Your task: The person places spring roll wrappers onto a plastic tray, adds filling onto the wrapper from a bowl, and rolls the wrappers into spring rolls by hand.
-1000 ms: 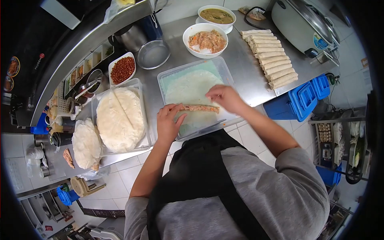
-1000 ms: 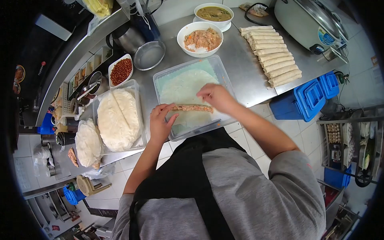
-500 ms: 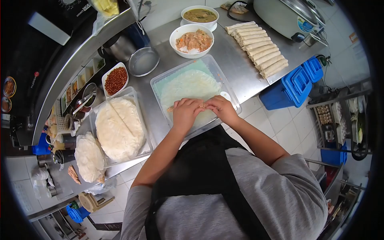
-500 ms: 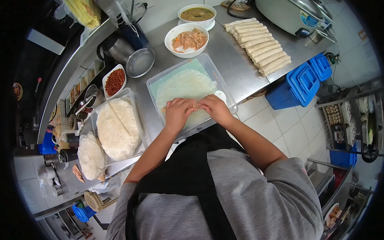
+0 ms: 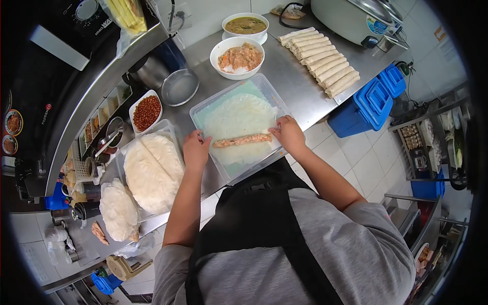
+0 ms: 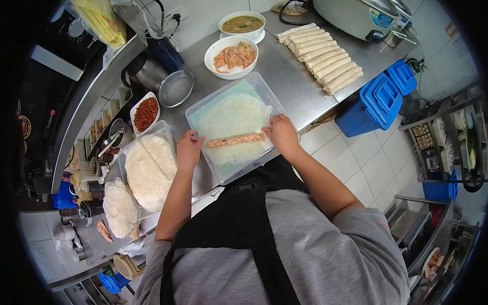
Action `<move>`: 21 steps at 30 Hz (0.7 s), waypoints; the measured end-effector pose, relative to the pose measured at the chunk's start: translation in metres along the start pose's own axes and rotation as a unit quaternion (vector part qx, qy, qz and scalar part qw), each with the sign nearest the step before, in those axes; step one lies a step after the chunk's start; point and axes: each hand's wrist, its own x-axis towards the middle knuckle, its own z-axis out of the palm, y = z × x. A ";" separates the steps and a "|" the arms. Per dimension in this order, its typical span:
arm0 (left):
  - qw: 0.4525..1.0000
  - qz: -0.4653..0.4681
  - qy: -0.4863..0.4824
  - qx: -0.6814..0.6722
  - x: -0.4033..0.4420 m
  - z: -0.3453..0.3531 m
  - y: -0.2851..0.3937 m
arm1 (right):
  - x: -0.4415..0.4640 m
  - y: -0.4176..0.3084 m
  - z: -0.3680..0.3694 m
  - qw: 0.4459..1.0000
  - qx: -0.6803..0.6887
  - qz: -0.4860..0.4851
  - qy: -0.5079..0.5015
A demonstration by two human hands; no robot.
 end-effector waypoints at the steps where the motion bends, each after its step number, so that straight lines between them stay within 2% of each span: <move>1: 0.999 -0.018 -0.029 -0.007 0.001 0.003 -0.001 | 0.001 -0.003 0.007 1.000 -0.012 0.019 0.002; 4: 0.995 -0.058 -0.071 -0.028 0.004 0.004 -0.007 | 0.001 -0.009 0.010 0.999 0.010 0.031 -0.013; 8: 0.999 -0.023 -0.046 -0.017 0.002 0.005 -0.003 | -0.002 -0.016 0.005 0.990 0.106 0.083 -0.046; 10: 0.986 0.127 0.103 0.004 -0.004 0.002 0.019 | -0.007 -0.020 0.004 0.975 0.184 0.110 -0.054; 11: 0.987 0.128 0.101 0.002 -0.006 0.005 0.028 | -0.008 -0.019 0.005 0.975 0.183 0.112 -0.054; 13: 0.975 0.219 -0.002 -0.047 -0.007 0.013 0.047 | -0.010 -0.018 0.006 0.968 0.224 0.107 -0.043; 14: 0.975 0.218 -0.002 -0.048 -0.009 0.018 0.057 | -0.009 -0.019 0.006 0.968 0.222 0.107 -0.043; 16: 0.951 0.296 -0.082 -0.037 -0.010 0.029 0.076 | -0.007 -0.020 0.006 0.913 0.362 0.175 -0.066; 19: 0.945 0.302 -0.084 -0.097 -0.002 0.049 0.096 | -0.012 -0.005 0.013 0.896 0.418 0.130 -0.071; 21: 0.940 0.307 -0.100 -0.108 0.007 0.058 0.105 | -0.018 0.000 0.019 0.911 0.395 0.100 -0.062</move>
